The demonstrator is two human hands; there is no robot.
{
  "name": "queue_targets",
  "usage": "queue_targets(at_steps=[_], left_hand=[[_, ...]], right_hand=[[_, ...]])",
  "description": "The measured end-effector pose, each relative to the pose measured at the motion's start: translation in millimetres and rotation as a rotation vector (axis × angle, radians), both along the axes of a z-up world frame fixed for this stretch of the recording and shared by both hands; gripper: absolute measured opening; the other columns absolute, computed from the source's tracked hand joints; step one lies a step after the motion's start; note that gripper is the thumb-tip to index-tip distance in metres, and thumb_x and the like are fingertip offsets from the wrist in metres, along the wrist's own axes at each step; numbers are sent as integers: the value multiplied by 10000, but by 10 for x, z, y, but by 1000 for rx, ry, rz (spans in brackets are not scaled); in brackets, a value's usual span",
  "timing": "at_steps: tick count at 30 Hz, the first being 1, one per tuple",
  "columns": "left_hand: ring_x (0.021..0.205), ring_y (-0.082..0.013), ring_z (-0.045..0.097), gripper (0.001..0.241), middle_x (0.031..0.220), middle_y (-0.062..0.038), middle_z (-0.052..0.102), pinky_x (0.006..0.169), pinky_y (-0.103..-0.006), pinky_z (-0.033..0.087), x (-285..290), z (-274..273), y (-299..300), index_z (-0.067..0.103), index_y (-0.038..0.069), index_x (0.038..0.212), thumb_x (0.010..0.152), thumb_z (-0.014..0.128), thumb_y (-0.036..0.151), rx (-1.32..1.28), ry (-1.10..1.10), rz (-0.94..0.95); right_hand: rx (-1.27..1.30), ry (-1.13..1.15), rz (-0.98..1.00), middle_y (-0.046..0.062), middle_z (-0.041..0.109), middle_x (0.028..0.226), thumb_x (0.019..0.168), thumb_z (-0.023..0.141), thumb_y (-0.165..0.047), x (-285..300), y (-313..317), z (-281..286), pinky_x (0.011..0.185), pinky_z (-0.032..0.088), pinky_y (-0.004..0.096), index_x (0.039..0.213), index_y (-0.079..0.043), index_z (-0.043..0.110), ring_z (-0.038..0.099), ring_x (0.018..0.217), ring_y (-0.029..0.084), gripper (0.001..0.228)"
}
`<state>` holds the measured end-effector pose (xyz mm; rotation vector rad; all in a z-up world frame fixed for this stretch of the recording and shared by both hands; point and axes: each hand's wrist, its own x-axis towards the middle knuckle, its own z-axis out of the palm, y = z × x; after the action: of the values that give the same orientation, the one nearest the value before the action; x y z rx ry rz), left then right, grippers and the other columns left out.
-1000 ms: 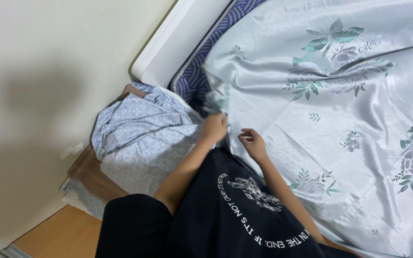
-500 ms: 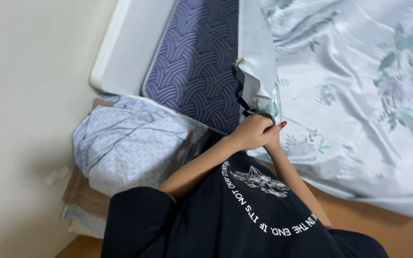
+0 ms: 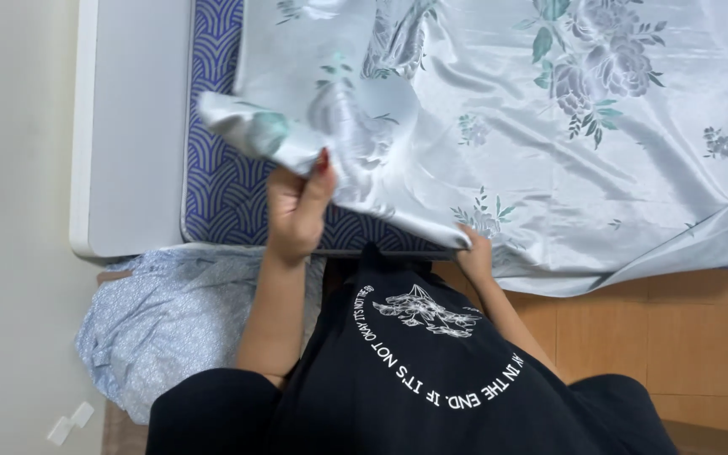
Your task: Folding a large silver bedsheet with attached fasteners on a bed.
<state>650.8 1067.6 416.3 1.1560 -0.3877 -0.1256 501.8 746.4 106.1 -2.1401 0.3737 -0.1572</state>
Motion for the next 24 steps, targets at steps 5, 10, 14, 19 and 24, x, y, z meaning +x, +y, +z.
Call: queue_targets(at_steps=[5, 10, 14, 19, 24], left_hand=[[915, -51, 577, 201, 1042, 38, 670, 851, -222, 465, 176, -344, -274, 668, 19, 1197, 1098, 631, 190, 34, -89, 128], [812, -130, 652, 273, 908, -94, 757, 725, -302, 537, 44, -2203, -673, 714, -25, 1109, 1051, 627, 227, 498, 29, 78], [982, -438, 688, 422, 1059, -265, 692, 875, -528, 545, -1072, -4349, -235, 747, 45, 1032, 957, 522, 394, 1578, 94, -380], [1023, -400, 722, 440, 1103, -264, 758, 930, -472, 550, -1387, -4387, -92, 768, 51, 964, 899, 611, 457, 1408, 590, -255], [1099, -384, 601, 489, 1297, -285, 577, 963, -447, 464, -1006, -4449, 141, 730, -42, 827, 1024, 654, 399, 1048, 124, 575]], right_hand=[[36, -86, -149, 250, 743, 1061, 776, 543, 104, -165, -404, 223, 893, 541, 382, 1222, 33, 682, 723, 1003, 350, 472], [-9, 366, -7, 261, 745, 962, 791, 558, 24, -502, -718, -739, 838, 562, 415, 1144, 22, 697, 743, 909, 377, 379], [-37, 548, 84, 270, 732, 987, 822, 619, -47, -993, -852, -1489, 855, 551, 449, 1130, 20, 699, 720, 943, 406, 325], [51, 462, -58, 249, 737, 1030, 799, 589, -31, -1312, -1287, -1233, 889, 530, 433, 1184, -2, 702, 709, 989, 374, 402], [296, -48, -385, 12, 706, 1078, 845, 523, 53, -1149, -1766, -373, 678, 472, 228, 1260, -57, 654, 607, 834, 78, 449]])
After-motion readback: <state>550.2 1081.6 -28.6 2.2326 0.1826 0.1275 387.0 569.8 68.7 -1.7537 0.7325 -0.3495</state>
